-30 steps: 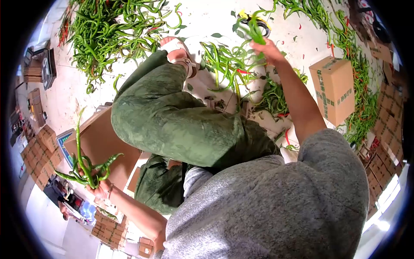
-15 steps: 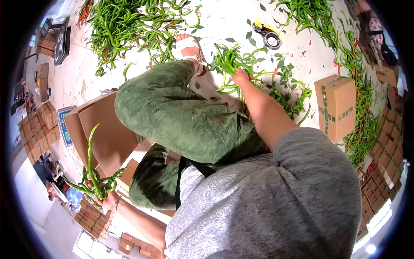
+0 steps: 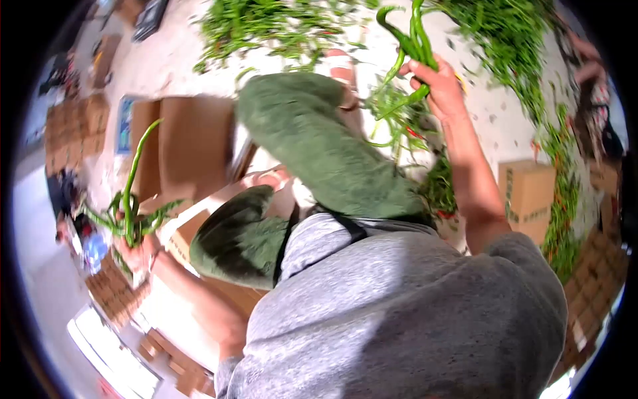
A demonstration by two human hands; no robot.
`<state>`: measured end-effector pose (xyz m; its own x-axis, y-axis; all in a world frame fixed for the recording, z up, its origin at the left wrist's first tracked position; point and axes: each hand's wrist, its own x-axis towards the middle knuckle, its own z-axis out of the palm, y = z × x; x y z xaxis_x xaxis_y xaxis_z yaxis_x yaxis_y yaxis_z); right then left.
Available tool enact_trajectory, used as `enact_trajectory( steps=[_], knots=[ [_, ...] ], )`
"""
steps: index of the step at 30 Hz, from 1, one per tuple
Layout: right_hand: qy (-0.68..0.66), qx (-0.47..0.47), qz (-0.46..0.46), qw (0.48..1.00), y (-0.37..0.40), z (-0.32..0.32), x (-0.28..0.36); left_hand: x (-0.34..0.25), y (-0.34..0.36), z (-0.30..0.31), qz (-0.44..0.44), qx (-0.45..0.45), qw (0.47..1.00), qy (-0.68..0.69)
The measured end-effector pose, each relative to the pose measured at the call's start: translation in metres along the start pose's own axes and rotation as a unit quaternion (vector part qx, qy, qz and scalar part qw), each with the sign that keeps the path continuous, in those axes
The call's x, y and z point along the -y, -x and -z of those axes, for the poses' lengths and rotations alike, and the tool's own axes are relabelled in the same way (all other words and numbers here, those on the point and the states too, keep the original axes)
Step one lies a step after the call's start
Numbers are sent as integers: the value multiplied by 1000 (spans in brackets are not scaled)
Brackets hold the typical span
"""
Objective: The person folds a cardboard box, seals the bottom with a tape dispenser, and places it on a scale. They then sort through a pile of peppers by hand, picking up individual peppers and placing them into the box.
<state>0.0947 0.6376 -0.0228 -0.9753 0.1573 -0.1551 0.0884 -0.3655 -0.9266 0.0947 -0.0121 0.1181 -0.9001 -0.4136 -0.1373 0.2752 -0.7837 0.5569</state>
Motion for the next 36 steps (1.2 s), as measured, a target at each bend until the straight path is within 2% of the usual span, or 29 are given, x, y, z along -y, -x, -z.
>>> enact_trajectory(
  steps=[1,2,4,6,8,9,12,14,15,18,21,22,24,25,26,27,28,30,32,33,34,35,36],
  knots=[
    [-15,46,35,998,-13,-32,17,-12,-2,-7,-2,25,1000,-1],
    [-11,80,31,996,-24,-59,29,-22,-5,-12,1,50,999,-1],
    [-7,133,58,989,-38,-127,55,-35,0,-35,-46,54,997,-16],
    [-58,249,58,965,-58,-183,62,-53,6,-53,-40,70,995,-57],
    [-55,265,11,963,-62,-248,65,-71,3,-58,-20,122,992,-7],
    [-53,287,-7,956,-66,-279,60,-75,3,-61,-30,143,989,-24],
    [-76,320,-66,942,-61,-366,49,-58,7,-91,-207,46,969,-125],
    [-105,357,-120,920,-63,-421,34,-67,-10,-85,-179,48,970,-155],
    [-95,349,-122,924,-69,-450,22,-62,-19,-89,-183,43,966,-179],
    [-119,328,-227,909,-85,-515,-20,-41,-50,-91,-215,6,945,-246],
    [-116,367,-347,855,-96,-536,-37,-25,-88,-71,-141,-1,951,-276],
    [-95,350,-333,870,-95,-531,-31,-19,-100,-62,-103,25,947,-303],
    [-47,311,-311,897,-94,-503,-12,7,-107,-53,-91,31,911,-401],
    [-41,341,-291,893,-118,-492,-33,15,-110,-46,-63,1,881,-469],
    [-43,291,-242,925,-119,-469,-26,24,-112,-38,-34,-27,843,-536],
    [-65,310,-213,924,-116,-434,-9,34,-115,-28,-18,-22,828,-560],
    [-83,342,-193,916,-131,-396,-10,31,-149,18,-59,61,790,-607],
    [-7,304,-129,944,-139,-313,-6,37,-144,30,89,-9,783,-615],
    [54,180,-140,972,-146,-213,-20,47,-136,35,129,-97,736,-657],
    [72,108,-161,978,-144,-159,-33,49,-135,45,152,-106,739,-648],
    [92,29,-178,979,-139,-102,-46,48,-144,59,213,-104,734,-636],
    [132,-45,-199,970,-129,-47,-57,47,-147,74,179,-75,744,-639],
    [168,-115,-221,954,-110,1,-69,29,-170,105,203,-12,736,-646]
  ],
)
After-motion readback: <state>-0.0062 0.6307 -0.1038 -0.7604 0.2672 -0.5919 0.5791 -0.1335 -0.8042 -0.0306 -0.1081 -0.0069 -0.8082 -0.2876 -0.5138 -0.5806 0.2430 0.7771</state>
